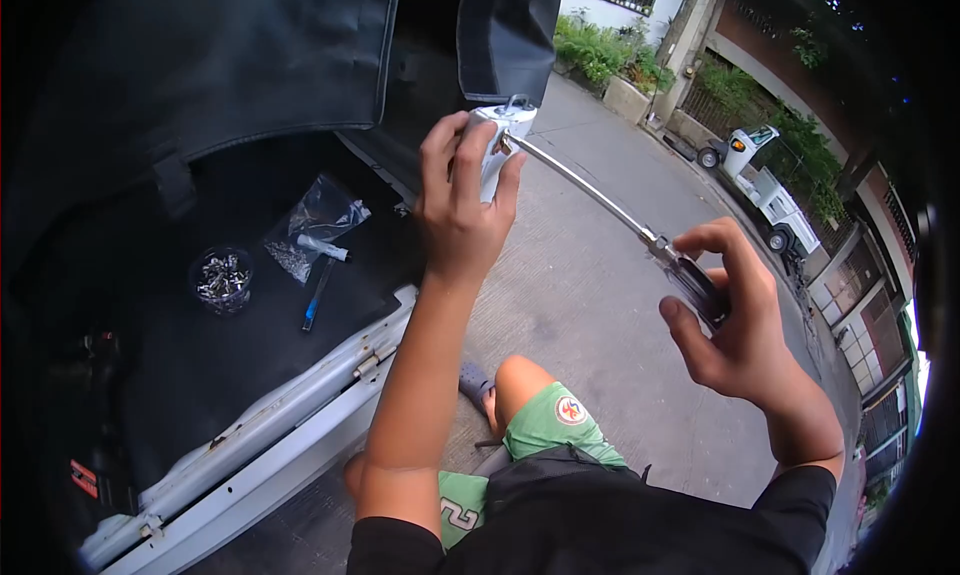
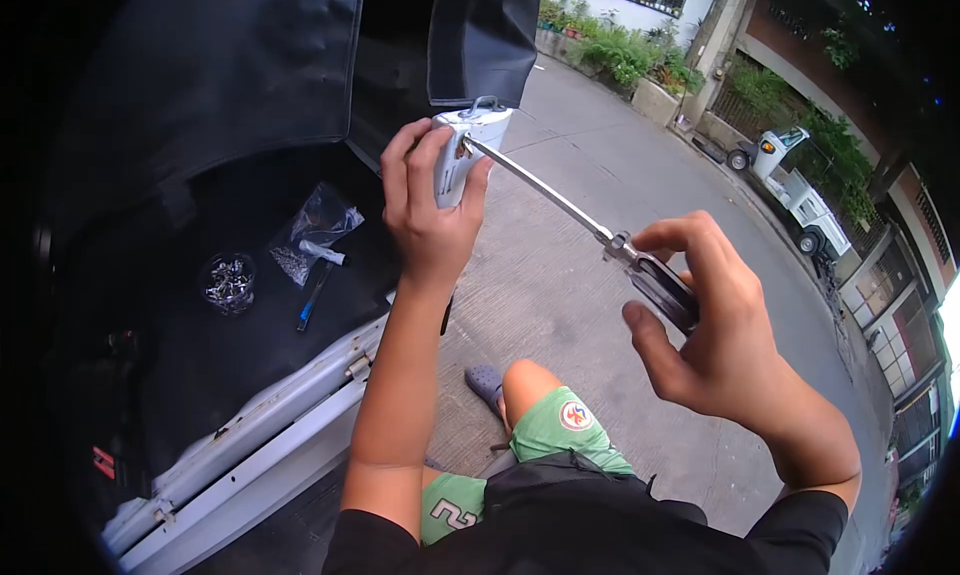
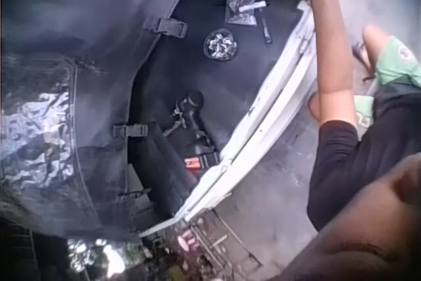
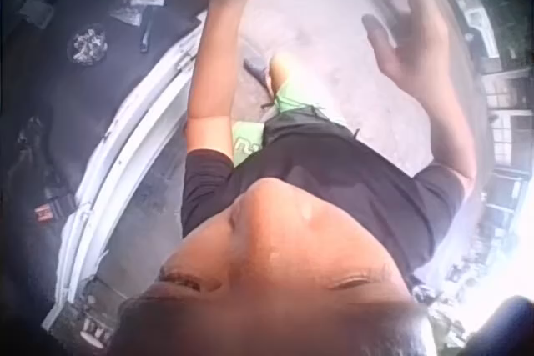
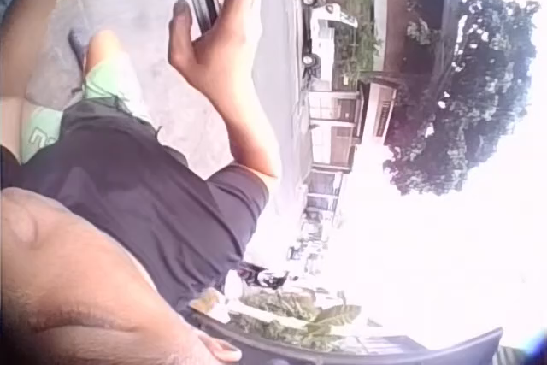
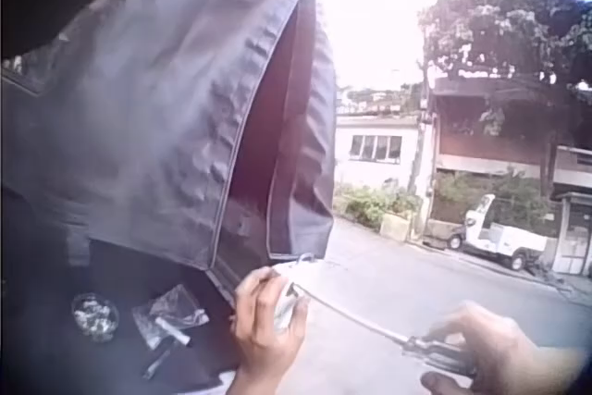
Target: The recorder marks positions on a vehicle component, drills holes into the vehicle body, and secures the component using screws.
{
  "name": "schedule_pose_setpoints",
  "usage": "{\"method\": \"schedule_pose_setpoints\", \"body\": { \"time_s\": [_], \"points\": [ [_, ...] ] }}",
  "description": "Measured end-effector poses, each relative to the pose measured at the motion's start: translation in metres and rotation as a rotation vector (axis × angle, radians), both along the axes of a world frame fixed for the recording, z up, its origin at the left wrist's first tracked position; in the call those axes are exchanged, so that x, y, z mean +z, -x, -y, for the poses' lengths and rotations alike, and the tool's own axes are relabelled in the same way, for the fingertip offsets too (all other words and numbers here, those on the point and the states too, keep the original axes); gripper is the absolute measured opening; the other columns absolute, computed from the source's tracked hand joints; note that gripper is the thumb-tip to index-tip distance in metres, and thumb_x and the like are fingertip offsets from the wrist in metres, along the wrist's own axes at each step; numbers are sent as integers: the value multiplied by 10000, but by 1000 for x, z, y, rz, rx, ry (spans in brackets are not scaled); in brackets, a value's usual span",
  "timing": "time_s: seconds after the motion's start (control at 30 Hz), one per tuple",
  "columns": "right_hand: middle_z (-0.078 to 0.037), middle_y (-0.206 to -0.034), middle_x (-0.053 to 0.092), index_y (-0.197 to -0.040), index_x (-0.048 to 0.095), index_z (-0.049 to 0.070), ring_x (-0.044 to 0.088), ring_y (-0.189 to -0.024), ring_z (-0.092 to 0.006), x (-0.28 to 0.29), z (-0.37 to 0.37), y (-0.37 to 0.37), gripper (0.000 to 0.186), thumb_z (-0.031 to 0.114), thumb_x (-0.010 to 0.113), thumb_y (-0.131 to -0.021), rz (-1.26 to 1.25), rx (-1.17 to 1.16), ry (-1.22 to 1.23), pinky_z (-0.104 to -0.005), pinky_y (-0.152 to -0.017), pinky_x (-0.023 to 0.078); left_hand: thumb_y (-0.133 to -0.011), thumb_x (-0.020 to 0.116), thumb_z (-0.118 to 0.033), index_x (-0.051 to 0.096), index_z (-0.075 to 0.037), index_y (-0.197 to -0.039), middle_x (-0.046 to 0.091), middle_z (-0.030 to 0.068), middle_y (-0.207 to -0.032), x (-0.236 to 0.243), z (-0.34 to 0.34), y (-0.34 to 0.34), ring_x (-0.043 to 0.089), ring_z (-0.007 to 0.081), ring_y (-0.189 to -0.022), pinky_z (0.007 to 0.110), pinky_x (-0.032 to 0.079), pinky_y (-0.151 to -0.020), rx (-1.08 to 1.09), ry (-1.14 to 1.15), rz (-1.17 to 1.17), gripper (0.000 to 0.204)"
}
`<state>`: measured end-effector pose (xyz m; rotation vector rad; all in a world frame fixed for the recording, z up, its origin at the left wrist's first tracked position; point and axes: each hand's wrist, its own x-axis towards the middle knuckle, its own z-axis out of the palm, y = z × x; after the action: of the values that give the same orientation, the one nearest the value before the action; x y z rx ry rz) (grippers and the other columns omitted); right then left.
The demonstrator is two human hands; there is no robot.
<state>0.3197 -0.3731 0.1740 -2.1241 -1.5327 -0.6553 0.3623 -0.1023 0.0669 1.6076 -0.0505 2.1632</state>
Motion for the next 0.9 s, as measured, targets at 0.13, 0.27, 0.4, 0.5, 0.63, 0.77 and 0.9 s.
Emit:
{"method": "schedule_pose_setpoints", "body": {
  "time_s": [0.13,0.27,0.4,0.5,0.63,0.77,0.9],
  "points": [
    [-128,-879,655,-1203,636,-27,677,-696,-318,-1,3,-5,459,-38,781,-768,483,-25,44,-343,-620,543,-788,854,-10,699,-41,-1101,668,159,-1184,2,-2,-5,716,321,-1015,394,613,-822,100,-30,55,351],
    [-145,-904,737,-1174,652,-45,651,-626,-153,2,4,-6,224,106,658,-1010,-571,-5,-115,-315,-550,507,-791,838,42,745,-19,-990,710,146,-1113,4,-3,-8,749,294,-975,360,635,-786,207,-114,117,228],
    [-136,-894,742,-1321,550,-42,509,-510,-44,3,11,-24,347,223,531,-1098,-1314,130,-173,-207,-474,394,-803,836,62,760,-16,-969,721,137,-1069,0,-2,-14,748,305,-1003,370,644,-801,248,-139,152,198],
    [-161,-1090,680,-1366,502,-48,548,-594,-43,-8,18,-30,401,149,603,-1031,-1299,173,-174,-197,-493,405,-793,851,41,763,-31,-953,718,113,-1031,4,-1,-5,710,321,-1021,401,611,-867,318,-182,110,196],
    [-163,-1236,588,-1338,535,-82,599,-733,-57,-26,24,-43,435,40,653,-937,-957,229,-214,-202,-593,467,-763,870,31,763,-51,-948,721,81,-988,9,-1,4,670,313,-1010,403,554,-877,421,-263,50,229],
    [-176,-1176,619,-1258,598,-101,639,-773,-99,-47,31,-59,403,-7,670,-873,-685,327,-224,-227,-660,504,-764,850,73,728,-25,-975,743,121,-987,-4,9,19,704,311,-927,394,537,-840,367,-237,-18,263],
    [-188,-1111,654,-1201,641,-97,623,-729,-111,-87,36,-77,395,-13,700,-820,-729,443,-208,-244,-626,488,-831,783,104,676,29,-984,743,186,-1000,-44,51,51,730,261,-916,342,584,-842,57,206,-98,201]
  ]
}}
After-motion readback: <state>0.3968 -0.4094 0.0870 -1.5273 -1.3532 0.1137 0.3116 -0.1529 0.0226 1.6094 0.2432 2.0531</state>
